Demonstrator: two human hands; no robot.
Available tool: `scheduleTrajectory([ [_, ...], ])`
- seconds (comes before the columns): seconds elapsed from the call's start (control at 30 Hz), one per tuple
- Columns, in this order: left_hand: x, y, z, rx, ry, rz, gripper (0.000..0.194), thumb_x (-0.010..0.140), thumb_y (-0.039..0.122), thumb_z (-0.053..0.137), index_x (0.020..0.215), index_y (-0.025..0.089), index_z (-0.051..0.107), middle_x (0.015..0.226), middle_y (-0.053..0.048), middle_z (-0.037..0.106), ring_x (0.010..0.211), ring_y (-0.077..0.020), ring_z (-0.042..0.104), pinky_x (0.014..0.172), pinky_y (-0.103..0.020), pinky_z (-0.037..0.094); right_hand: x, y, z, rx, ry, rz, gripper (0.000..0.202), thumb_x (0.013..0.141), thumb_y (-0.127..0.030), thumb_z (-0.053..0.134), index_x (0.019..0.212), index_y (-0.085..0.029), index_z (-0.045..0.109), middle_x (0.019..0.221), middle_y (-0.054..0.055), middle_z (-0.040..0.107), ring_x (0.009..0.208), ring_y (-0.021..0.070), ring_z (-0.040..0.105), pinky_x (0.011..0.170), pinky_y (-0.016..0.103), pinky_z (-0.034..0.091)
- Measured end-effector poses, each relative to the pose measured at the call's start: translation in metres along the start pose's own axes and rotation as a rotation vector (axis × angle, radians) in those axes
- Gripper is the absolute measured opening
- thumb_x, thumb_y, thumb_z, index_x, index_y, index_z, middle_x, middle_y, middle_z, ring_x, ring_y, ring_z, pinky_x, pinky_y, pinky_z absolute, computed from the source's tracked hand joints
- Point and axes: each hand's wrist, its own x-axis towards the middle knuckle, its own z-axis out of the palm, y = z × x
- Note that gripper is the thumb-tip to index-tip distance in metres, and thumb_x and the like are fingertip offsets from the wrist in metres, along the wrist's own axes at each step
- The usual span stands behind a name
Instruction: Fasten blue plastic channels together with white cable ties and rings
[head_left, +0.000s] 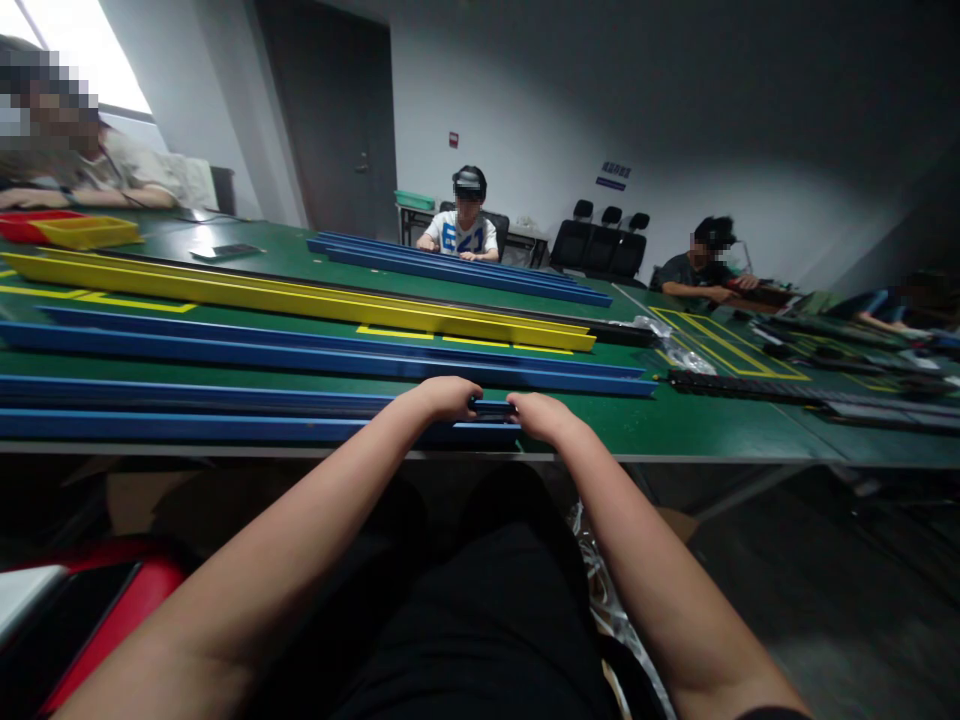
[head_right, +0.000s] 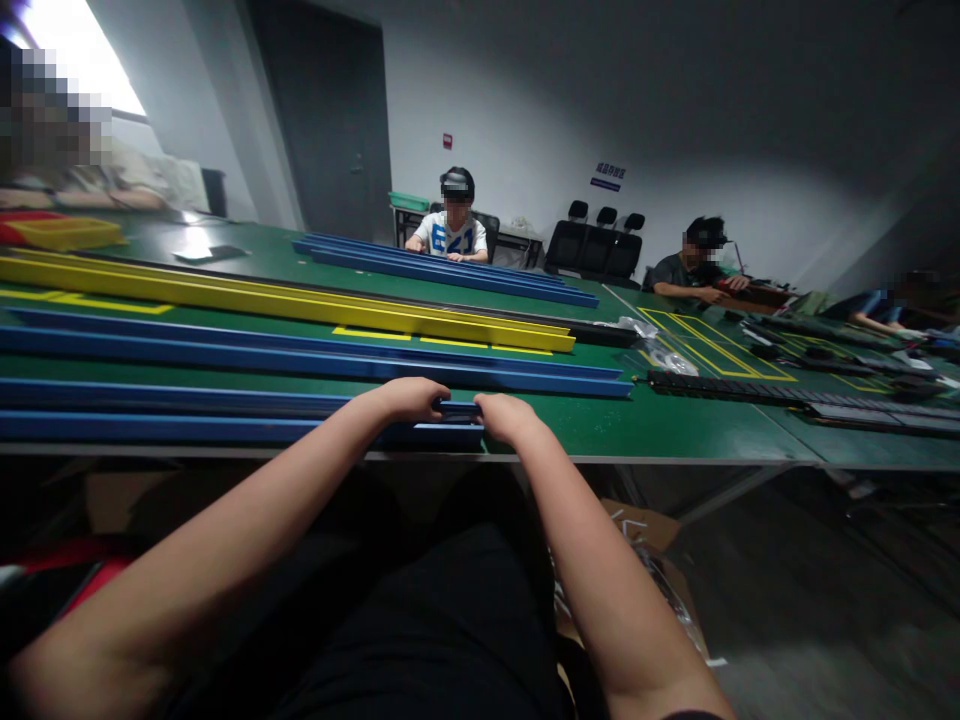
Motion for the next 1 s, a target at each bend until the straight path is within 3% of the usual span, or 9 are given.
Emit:
scheduleTrajectory([
  [0.23, 0.018, 0.018, 0.005, 0.014, 0.004, 0.037, 0.03, 0.071, 0.04, 0.061, 0.098, 0.028, 0.068, 0.097, -0.004, 0.073, 0.085, -0.0221, 0.066, 0.068, -0.027, 0.044, -0.008, 0.002, 0.013, 0.068, 0.086, 0.015, 0.028, 0.094, -0.039, 0.044, 0.118, -0.026, 0.052, 0.103, 0.008, 0.069, 0.09, 0.0211, 0.063, 0.067, 0.027, 0.037],
  [0.77, 0.021, 0.008, 0.014, 0.021, 0.035, 0.083, 0.029, 0.075, 0.041, 0.059, 0.098, 0.025, 0.068, 0.094, -0.006, 0.073, 0.084, -0.0225, 0.066, 0.067, -0.027, 0.044, -0.009, 0.012, 0.018, 0.215, 0.102, 0.046, 0.024, 0.09, -0.044, 0.052, 0.105, -0.026, 0.057, 0.093, 0.003, 0.069, 0.079, 0.0159, 0.06, 0.061, 0.023, 0.033],
  [1.0, 0.018, 0.011, 0.013, -0.003, 0.047, 0.043, 0.03, 0.075, 0.046, 0.057, 0.094, 0.026, 0.068, 0.091, -0.005, 0.072, 0.081, -0.022, 0.065, 0.067, -0.028, 0.044, -0.014, 0.013, 0.017, 0.157, 0.147, 0.044, 0.026, 0.09, -0.045, 0.053, 0.106, -0.025, 0.06, 0.09, 0.003, 0.069, 0.076, 0.0145, 0.058, 0.06, 0.023, 0.031],
])
